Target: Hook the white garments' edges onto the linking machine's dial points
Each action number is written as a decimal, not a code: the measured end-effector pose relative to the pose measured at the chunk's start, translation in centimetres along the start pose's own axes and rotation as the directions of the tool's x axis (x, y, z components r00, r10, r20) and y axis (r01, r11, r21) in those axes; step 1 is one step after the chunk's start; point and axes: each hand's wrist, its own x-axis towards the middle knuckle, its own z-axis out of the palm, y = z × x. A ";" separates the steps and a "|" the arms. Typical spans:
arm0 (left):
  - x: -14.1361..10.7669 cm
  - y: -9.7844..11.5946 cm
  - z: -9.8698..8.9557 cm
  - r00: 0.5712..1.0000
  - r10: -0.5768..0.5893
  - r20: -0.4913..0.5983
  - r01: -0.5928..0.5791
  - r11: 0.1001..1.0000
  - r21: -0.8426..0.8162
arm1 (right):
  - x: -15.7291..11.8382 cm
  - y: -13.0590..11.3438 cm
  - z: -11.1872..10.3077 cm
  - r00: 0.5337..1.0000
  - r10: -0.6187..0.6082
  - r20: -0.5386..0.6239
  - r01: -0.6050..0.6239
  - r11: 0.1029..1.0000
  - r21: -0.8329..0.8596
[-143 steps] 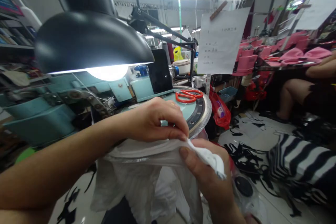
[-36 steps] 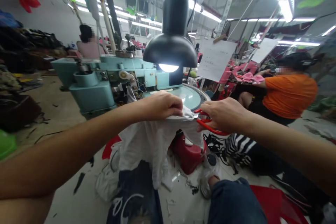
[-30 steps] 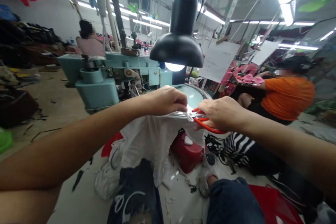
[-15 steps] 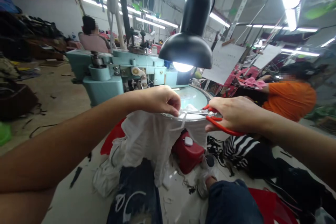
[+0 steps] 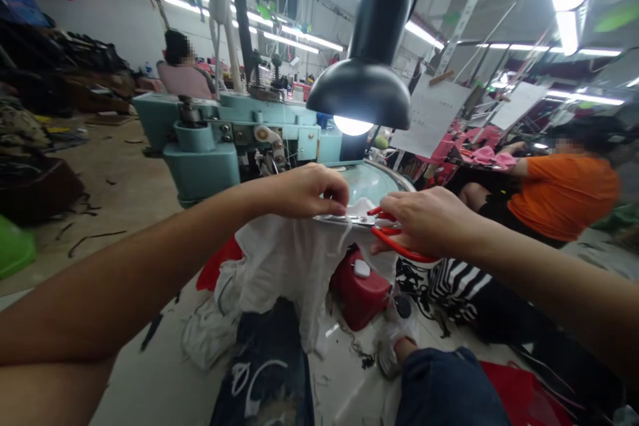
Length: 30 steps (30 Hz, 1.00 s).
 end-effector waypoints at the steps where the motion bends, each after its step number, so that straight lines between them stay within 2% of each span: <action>1: -0.4 0.2 -0.3 0.999 0.001 -0.037 -0.001 1.000 -0.007 | 0.3 0.1 -0.2 1.000 0.001 -0.002 -0.001 1.000 0.001; 4: -2.5 1.3 -2.0 0.997 0.009 -0.081 -0.019 0.992 -0.128 | 1.3 1.9 -0.5 0.995 0.100 0.014 -0.101 0.993 0.065; 7: -4.4 2.1 -3.4 1.000 -0.011 0.009 0.013 0.967 -0.254 | 3.1 5.3 -0.6 0.971 0.220 0.093 -0.235 0.950 0.205; 9: -4.9 2.0 -3.5 0.997 -0.064 -0.041 0.054 0.974 -0.222 | 4.5 7.1 -0.4 0.968 0.191 0.162 -0.231 0.931 0.283; 11: -5.1 1.5 -2.8 0.984 -0.112 -0.141 0.094 0.987 -0.131 | 5.6 7.6 -0.1 0.976 0.148 0.159 -0.193 0.929 0.316; 13: -5.7 1.0 -1.6 0.965 -0.123 -0.230 0.115 0.992 -0.047 | 5.9 6.5 0.2 0.989 0.125 0.074 -0.142 0.935 0.325; 15: -6.6 0.9 0.2 0.938 -0.137 -0.318 0.134 0.990 -0.033 | 5.4 4.3 0.7 0.998 0.043 -0.048 -0.023 0.934 0.356; 17: -7.7 1.2 2.8 0.905 -0.203 -0.373 0.160 0.977 -0.143 | 4.2 1.7 1.3 0.976 -0.033 -0.217 0.119 0.911 0.396; 18: -8.1 1.5 4.3 0.892 -0.259 -0.370 0.176 0.954 -0.242 | 3.4 0.5 1.6 0.945 -0.015 -0.327 0.155 0.900 0.407; 20: -8.3 2.1 7.7 0.882 -0.381 -0.278 0.202 0.838 -0.507 | 1.7 -1.4 2.2 0.843 0.055 -0.535 0.187 0.902 0.389; 21: -8.1 2.4 9.3 0.873 -0.440 -0.209 0.207 0.724 -0.659 | 0.7 -2.1 2.5 0.792 0.074 -0.606 0.194 0.911 0.364; 22: -7.6 2.6 10.8 0.870 -0.476 -0.132 0.190 0.570 -0.799 | -0.2 -2.7 2.9 0.761 0.059 -0.646 0.203 0.924 0.324; 24: -6.0 2.8 13.1 0.888 -0.459 -0.020 0.105 0.245 -0.964 | -2.0 -3.6 3.9 0.749 -0.014 -0.662 0.224 0.946 0.234; 25: -5.1 2.9 13.8 0.895 -0.446 -0.003 0.061 0.128 -0.990 | -2.9 -4.0 4.5 0.751 -0.053 -0.659 0.241 0.950 0.198; 26: -4.2 2.9 14.3 0.893 -0.451 -0.002 0.024 0.051 -0.998 | -3.6 -4.4 5.3 0.751 -0.076 -0.656 0.254 0.950 0.181; 27: -3.4 2.9 14.6 0.879 -0.477 -0.010 -0.003 0.016 -1.000 | -4.3 -4.7 6.1 0.740 -0.053 -0.670 0.244 0.950 0.194; 28: -2.9 2.9 14.7 0.858 -0.514 -0.023 -0.020 0.010 -1.000 | -4.9 -5.0 6.9 0.724 0.035 -0.689 0.192 0.949 0.250; 29: -2.5 2.9 14.7 0.835 -0.550 -0.030 -0.021 0.022 -1.000 | -5.3 -5.4 7.7 0.697 0.196 -0.690 0.099 0.927 0.363; 30: -2.5 2.9 14.6 0.821 -0.570 -0.032 -0.007 0.046 -0.999 | -5.6 -5.8 8.5 0.653 0.409 -0.638 -0.012 0.847 0.531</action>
